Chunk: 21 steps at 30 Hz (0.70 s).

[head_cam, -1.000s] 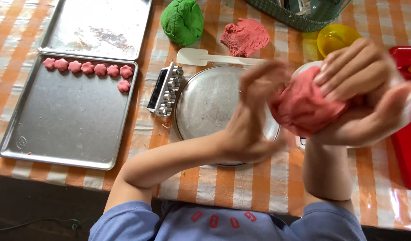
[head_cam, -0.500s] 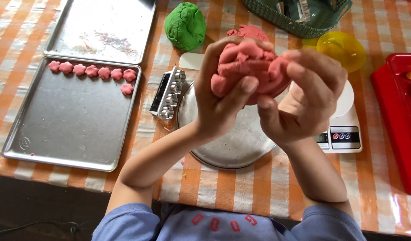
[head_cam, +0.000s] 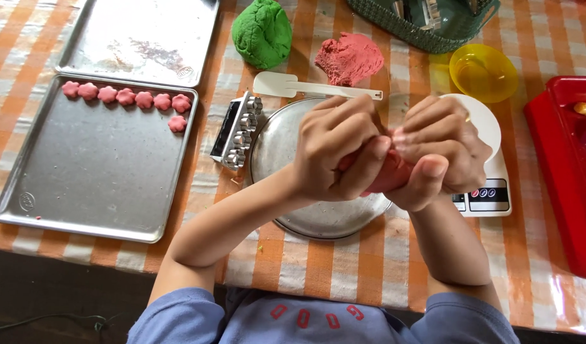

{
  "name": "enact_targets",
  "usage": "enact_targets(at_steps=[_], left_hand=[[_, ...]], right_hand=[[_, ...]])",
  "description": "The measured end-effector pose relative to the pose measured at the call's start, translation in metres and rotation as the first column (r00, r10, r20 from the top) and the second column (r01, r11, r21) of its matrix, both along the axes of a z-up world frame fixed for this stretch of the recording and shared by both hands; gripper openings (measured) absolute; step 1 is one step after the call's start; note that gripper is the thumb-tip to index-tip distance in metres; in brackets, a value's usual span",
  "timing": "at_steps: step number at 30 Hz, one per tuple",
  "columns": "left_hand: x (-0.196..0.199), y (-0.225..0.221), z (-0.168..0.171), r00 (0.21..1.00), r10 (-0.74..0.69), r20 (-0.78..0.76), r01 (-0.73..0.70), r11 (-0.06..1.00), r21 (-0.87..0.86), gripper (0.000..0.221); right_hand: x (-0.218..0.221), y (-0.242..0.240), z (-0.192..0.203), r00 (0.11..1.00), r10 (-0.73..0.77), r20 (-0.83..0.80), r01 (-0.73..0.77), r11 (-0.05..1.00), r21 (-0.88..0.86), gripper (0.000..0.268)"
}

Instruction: Kneading and shaping a portion of pink dough on a metal plate.

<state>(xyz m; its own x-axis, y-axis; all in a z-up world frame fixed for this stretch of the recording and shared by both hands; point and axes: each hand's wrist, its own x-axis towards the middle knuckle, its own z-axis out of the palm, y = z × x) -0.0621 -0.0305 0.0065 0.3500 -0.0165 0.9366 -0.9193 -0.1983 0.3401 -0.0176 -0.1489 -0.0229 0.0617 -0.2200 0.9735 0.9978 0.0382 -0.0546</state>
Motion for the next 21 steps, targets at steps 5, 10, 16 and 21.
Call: enact_targets(at_steps=[5,10,16,21], left_hand=[[0.011,0.007,-0.021,0.969,-0.2,-0.142,0.194,0.979,-0.055,0.015],[0.014,0.001,-0.015,0.793,-0.521,-0.315,0.429,0.846,-0.317,0.041],[0.0,0.002,-0.005,0.905,-0.28,-0.32,0.193,0.941,-0.278,0.037],[0.009,0.005,-0.012,0.998,0.021,-0.056,-0.021,1.0,-0.014,0.07]], right_hand=[[-0.01,-0.003,0.016,0.997,-0.053,0.055,0.06,0.989,-0.136,0.059],[-0.015,-0.026,0.026,0.923,-0.216,0.318,0.314,0.9,-0.302,0.058],[-0.014,-0.01,0.026,0.987,0.138,-0.08,-0.158,0.904,-0.398,0.079],[-0.032,0.002,0.033,0.934,0.017,-0.358,-0.141,0.936,-0.323,0.106]])
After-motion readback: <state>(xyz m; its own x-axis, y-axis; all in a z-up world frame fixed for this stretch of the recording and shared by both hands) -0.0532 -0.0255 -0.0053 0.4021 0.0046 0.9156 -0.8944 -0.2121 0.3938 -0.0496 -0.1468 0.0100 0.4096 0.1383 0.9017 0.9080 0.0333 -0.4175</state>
